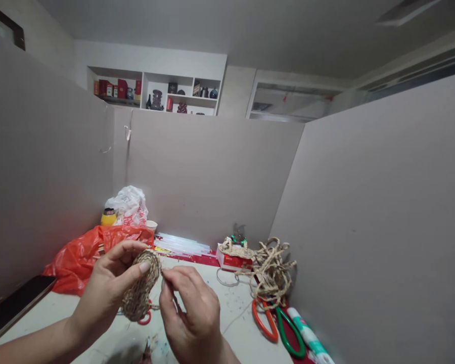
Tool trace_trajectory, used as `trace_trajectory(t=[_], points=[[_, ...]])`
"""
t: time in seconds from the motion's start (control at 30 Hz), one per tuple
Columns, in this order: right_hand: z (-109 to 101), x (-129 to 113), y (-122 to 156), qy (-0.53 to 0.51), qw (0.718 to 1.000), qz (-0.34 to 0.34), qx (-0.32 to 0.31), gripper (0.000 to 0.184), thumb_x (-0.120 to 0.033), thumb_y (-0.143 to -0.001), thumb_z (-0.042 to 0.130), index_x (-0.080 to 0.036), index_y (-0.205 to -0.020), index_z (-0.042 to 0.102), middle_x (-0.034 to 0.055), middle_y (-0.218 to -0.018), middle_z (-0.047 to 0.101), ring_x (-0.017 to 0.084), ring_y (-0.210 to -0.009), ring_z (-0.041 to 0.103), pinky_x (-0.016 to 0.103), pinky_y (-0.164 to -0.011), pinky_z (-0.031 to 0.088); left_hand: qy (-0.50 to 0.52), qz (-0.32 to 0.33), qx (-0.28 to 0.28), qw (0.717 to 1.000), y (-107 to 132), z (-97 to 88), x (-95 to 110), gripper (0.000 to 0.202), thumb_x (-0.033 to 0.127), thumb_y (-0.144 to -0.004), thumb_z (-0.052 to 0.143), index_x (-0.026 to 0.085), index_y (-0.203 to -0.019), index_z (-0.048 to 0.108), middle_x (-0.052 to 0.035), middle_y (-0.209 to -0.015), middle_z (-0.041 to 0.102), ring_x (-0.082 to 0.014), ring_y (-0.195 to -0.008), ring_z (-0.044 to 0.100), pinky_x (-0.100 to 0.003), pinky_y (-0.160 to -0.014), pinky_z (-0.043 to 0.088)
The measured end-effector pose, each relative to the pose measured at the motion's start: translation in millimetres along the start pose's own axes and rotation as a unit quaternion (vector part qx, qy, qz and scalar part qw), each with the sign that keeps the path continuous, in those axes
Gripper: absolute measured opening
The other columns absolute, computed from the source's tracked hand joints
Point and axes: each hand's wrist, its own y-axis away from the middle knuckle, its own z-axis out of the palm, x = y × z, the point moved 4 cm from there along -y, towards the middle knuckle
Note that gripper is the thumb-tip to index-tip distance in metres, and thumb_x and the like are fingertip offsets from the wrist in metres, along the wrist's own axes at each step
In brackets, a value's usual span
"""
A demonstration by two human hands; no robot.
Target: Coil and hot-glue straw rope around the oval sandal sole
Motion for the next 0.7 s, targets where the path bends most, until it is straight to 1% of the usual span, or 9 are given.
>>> trace_trajectory(t=[0.2,0.37,0.5,0.7], points=[[1.4,-1.7,1.2,-0.008,1.000,0.010,-0.007,0.031,0.005,-0.079,0.057,-0.017,-0.101,0.062,0.0067,-0.084,0.067,0.017,-0.077,0.064,0.028,-0.070,0.054,0.002,-0.013,0.004,1.000,1.8,-0.5,-1.0,0.018,0.020,-0.075,0.070,0.022,-0.091,0.063,0.0030,-0.078,0.066,-0.0099,-0.072,0.057,-0.018,-0.065,0.047],[3.8,-2.2,0.9,-0.020,0.999,0.032,-0.015,0.030,0.004,-0.079,0.057,-0.017,-0.100,0.063,0.0071,-0.084,0.066,0.017,-0.077,0.064,0.028,-0.069,0.055,0.011,-0.021,0.004,1.000,1.1,-0.2,-3.1,0.020,0.022,-0.075,0.071,0.021,-0.094,0.064,0.0022,-0.079,0.065,-0.0103,-0.072,0.056,-0.019,-0.065,0.046],[6.4,-0.8,3.6,-0.020,0.999,0.045,-0.012,0.030,0.003,-0.079,0.057,-0.017,-0.101,0.065,0.0077,-0.085,0.066,0.019,-0.077,0.064,0.029,-0.066,0.055,0.024,-0.032,0.015,0.999,0.7,-1.1,-6.5,0.019,0.022,-0.075,0.071,0.020,-0.092,0.063,0.0021,-0.080,0.065,-0.0104,-0.073,0.056,-0.019,-0.067,0.046],[13.9,3.7,11.6,-0.049,0.995,0.085,-0.016,0.034,0.002,-0.081,0.057,-0.018,-0.107,0.064,0.0076,-0.089,0.063,0.017,-0.077,0.063,0.028,-0.063,0.056,0.041,-0.023,0.033,0.998,2.5,-0.8,-8.5,0.016,0.020,-0.075,0.069,0.020,-0.088,0.060,0.0030,-0.079,0.064,-0.0100,-0.072,0.056,-0.019,-0.066,0.045]])
